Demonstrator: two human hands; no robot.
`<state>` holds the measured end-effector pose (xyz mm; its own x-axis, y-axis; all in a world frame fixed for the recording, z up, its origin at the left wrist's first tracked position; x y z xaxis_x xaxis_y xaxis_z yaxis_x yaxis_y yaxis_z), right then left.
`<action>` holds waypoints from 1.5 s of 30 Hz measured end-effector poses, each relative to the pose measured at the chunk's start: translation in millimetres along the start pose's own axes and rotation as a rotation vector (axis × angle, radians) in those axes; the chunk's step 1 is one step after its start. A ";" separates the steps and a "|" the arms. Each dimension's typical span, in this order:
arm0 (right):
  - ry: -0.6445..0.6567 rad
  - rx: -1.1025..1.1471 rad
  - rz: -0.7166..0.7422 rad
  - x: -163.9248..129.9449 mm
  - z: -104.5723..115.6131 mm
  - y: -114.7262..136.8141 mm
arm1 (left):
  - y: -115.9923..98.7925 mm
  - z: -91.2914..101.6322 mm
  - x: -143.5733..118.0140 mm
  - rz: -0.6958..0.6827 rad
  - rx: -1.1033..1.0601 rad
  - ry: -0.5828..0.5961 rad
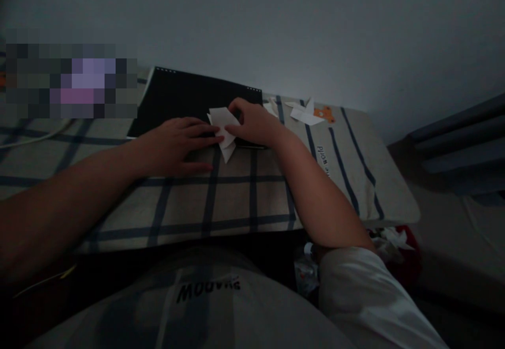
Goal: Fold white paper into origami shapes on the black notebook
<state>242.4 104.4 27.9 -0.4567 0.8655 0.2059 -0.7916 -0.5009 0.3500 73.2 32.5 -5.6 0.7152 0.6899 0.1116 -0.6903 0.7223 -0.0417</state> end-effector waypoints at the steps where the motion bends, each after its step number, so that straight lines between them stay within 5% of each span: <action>1: 0.010 0.013 0.027 0.0 -2.6 0.5 | 1.3 -1.7 0.2 0.018 0.006 0.007; 13: -0.198 -0.235 0.059 0.2 -0.7 10.7 | 9.7 -7.3 3.6 0.110 0.049 0.043; 20: -0.309 -0.470 0.150 -8.5 11.9 42.0 | 8.6 -5.9 3.8 0.114 0.046 0.047; 29: -0.048 -0.590 0.259 -20.4 -16.3 71.3 | 7.6 -6.3 2.5 0.113 0.059 0.056; 45: 0.014 -0.444 0.192 -15.2 -20.9 58.0 | 5.7 1.7 3.2 0.102 -0.025 0.077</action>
<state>194.9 62.3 26.0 -0.6144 0.7592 0.2148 -0.7879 -0.6044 -0.1176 71.4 38.7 -3.8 0.6482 0.7609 0.0291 -0.7578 0.6483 -0.0740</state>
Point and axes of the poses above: each hand's wrist, its own x-axis towards the middle knuckle, its own z-axis out of the back of the hand, y = z × x, the point moved 8 cm from there along x, towards the middle knuckle, and after that the axes turned 7 degrees about -y, right-handed, at the moved point
